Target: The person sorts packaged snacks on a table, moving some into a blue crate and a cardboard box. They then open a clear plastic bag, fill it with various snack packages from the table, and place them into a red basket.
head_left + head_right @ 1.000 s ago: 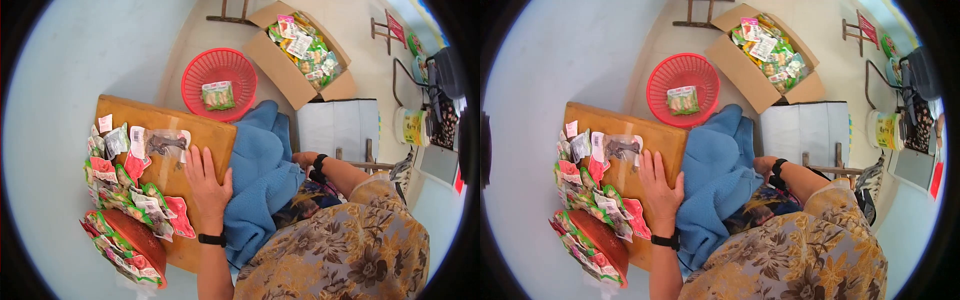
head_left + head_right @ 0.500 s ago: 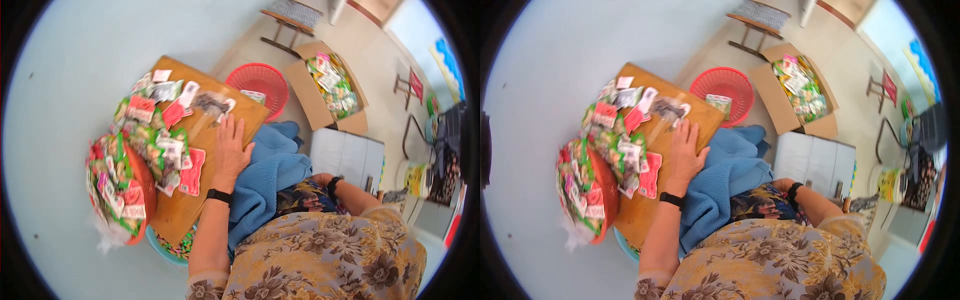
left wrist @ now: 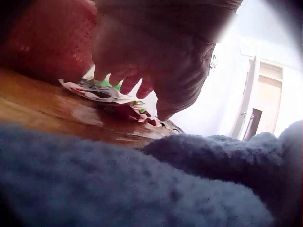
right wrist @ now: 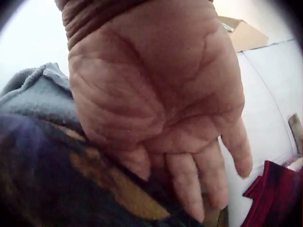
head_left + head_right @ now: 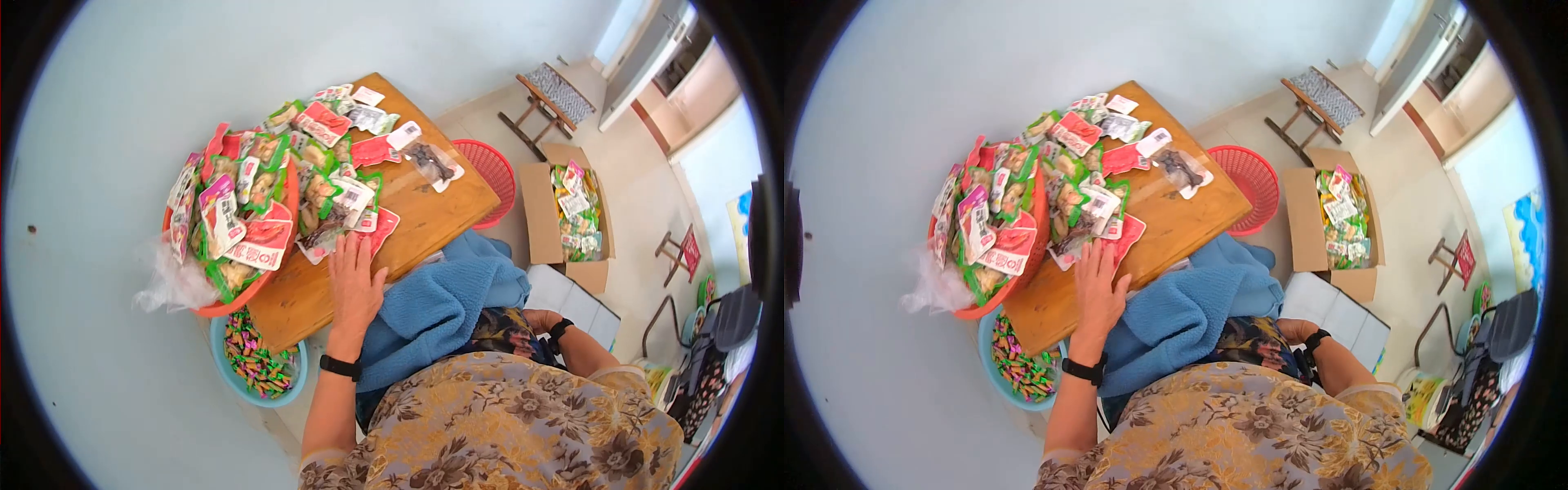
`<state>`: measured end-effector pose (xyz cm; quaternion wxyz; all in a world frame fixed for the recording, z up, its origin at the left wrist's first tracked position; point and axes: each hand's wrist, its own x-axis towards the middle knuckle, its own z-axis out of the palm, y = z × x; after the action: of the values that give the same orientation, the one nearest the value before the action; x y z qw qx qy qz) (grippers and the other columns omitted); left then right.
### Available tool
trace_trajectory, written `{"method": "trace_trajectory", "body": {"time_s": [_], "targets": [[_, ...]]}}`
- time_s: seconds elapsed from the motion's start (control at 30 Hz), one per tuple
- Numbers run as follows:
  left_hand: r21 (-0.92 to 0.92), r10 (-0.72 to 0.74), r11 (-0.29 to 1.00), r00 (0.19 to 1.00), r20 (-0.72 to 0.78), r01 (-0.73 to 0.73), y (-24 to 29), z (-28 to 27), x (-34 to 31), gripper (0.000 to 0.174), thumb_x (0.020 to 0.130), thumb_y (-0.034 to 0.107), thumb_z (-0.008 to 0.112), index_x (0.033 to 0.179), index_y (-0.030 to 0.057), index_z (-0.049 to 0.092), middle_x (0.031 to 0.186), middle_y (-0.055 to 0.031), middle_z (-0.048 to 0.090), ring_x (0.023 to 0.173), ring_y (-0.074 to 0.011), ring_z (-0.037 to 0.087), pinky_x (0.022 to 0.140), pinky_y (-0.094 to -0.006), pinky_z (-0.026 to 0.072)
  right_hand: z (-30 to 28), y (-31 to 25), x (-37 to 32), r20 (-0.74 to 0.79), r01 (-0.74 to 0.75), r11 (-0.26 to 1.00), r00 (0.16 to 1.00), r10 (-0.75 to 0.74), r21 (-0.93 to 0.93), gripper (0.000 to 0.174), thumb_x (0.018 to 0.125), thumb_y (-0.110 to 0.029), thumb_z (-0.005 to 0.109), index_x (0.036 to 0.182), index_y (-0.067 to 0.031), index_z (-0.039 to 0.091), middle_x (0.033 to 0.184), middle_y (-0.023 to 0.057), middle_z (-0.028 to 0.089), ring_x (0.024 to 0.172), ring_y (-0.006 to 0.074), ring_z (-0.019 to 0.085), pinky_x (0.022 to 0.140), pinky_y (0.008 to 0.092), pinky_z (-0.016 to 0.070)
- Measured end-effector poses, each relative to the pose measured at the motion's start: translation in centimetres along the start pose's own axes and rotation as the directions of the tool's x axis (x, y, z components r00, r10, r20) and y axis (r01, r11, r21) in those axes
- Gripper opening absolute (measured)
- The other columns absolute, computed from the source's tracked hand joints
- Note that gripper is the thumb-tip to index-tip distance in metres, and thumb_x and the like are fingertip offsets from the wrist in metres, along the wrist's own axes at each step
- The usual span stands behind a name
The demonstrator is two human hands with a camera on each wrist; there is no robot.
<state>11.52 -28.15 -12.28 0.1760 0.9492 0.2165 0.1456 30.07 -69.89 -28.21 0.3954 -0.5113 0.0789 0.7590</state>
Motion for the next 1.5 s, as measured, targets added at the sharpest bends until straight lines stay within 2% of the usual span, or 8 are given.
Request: {"method": "trace_trajectory", "body": {"time_s": [0.03, 0.07, 0.1, 0.2, 0.33, 0.47, 0.67, 1.5], "targets": [[0.009, -0.013, 1.000, 1.000, -0.027, 0.013, -1.0, 0.0, -0.9, 0.068, 0.084, 0.019, 0.074, 0.144, 0.0044, 0.046, 0.152, -0.0182, 0.040, 0.144, -0.0402, 0.031, 0.117, -0.0536, 0.0265, -3.2, 1.0, 1.7, 0.095, 0.177, 0.629, 0.982, -0.163, -0.757, 0.031, 0.092, -0.018, 0.069, 0.116, 0.0008, 0.068, 0.119, 0.0103, 0.070, 0.097, 0.0207, 0.067, 0.085, 0.0365, 0.0562], [0.011, -0.013, 1.000, 0.998, -0.061, 0.013, -2.6, 0.5, -1.7, 0.067, 0.084, 0.019, 0.073, 0.144, 0.0045, 0.046, 0.152, -0.0182, 0.040, 0.144, -0.0405, 0.031, 0.117, -0.0543, 0.0266, -5.4, 1.7, 3.0, 0.273, 0.231, -0.211, 0.942, -0.198, -0.950, 0.029, 0.092, -0.017, 0.067, 0.115, 0.0010, 0.068, 0.120, 0.0116, 0.069, 0.097, 0.0216, 0.068, 0.082, 0.0378, 0.0577], [0.009, -0.023, 1.000, 0.997, -0.071, 0.024, -3.3, 0.6, -2.3, 0.067, 0.084, 0.019, 0.073, 0.144, 0.0045, 0.046, 0.152, -0.0182, 0.040, 0.144, -0.0405, 0.031, 0.117, -0.0543, 0.0266, -6.2, 1.9, 2.6, -0.016, 0.122, 0.552, 0.971, -0.239, -0.825, 0.027, 0.094, -0.020, 0.061, 0.106, 0.0014, 0.070, 0.108, 0.0153, 0.073, 0.091, 0.0243, 0.072, 0.072, 0.0413, 0.0598], [0.013, -0.101, 0.995, 0.993, -0.061, 0.102, -4.9, 1.3, -3.5, 0.063, 0.085, 0.019, 0.071, 0.142, 0.0039, 0.047, 0.151, -0.0179, 0.042, 0.144, -0.0399, 0.032, 0.116, -0.0563, 0.0267, -2.2, -5.3, -2.6, -0.583, -0.469, 0.638, 0.812, 0.039, -0.611, 0.033, 0.095, -0.025, 0.054, 0.094, 0.0015, 0.073, 0.090, 0.0155, 0.075, 0.082, 0.0254, 0.074, 0.067, 0.0436, 0.0604], [0.044, -0.083, 0.995, 0.989, -0.119, 0.089, -5.8, 2.6, -3.5, 0.055, 0.089, 0.022, 0.064, 0.139, 0.0045, 0.051, 0.150, -0.0163, 0.045, 0.145, -0.0379, 0.033, 0.116, -0.0569, 0.0271, -3.5, -11.1, -4.8, -0.421, -0.434, 0.179, 0.561, -0.713, -0.883, 0.033, 0.090, -0.025, 0.059, 0.084, 0.0049, 0.071, 0.081, 0.0239, 0.071, 0.078, 0.0390, 0.070, 0.073, 0.0442, 0.0572], [0.140, -0.102, 0.983, 0.989, -0.103, 0.116, -5.8, 2.9, -3.1, 0.055, 0.088, 0.027, 0.062, 0.139, 0.0064, 0.053, 0.153, -0.0129, 0.043, 0.147, -0.0358, 0.029, 0.117, -0.0563, 0.0251, 8.2, -20.3, -8.1, -0.196, -0.117, 0.168, 0.308, -0.931, -0.979, 0.023, 0.089, -0.019, 0.063, 0.095, 0.0025, 0.071, 0.085, 0.0235, 0.070, 0.078, 0.0355, 0.070, 0.071, 0.0421, 0.0536], [0.054, -0.121, 0.991, 0.991, -0.059, 0.124, -5.9, 2.5, -3.1, 0.055, 0.089, 0.027, 0.061, 0.140, 0.0074, 0.052, 0.153, -0.0128, 0.041, 0.148, -0.0360, 0.027, 0.118, -0.0574, 0.0231, 20.8, -27.1, -4.1, -0.025, 0.071, 0.054, 0.362, -0.932, -0.996, 0.025, 0.090, -0.017, 0.066, 0.108, -0.0003, 0.072, 0.091, 0.0175, 0.073, 0.080, 0.0275, 0.071, 0.075, 0.0355, 0.0555], [0.027, -0.085, 0.996, 0.996, -0.005, 0.085, -6.4, 2.5, -3.4, 0.051, 0.095, 0.032, 0.056, 0.143, 0.0149, 0.051, 0.157, -0.0090, 0.037, 0.150, -0.0368, 0.022, 0.118, -0.0599, 0.0190, 34.6, -29.1, 4.2, 0.532, 0.456, -0.378, 0.276, -0.800, -0.806, 0.024, 0.086, -0.013, 0.066, 0.106, 0.0016, 0.068, 0.107, 0.0202, 0.070, 0.095, 0.0386, 0.067, 0.082, 0.0404, 0.0549]]}}
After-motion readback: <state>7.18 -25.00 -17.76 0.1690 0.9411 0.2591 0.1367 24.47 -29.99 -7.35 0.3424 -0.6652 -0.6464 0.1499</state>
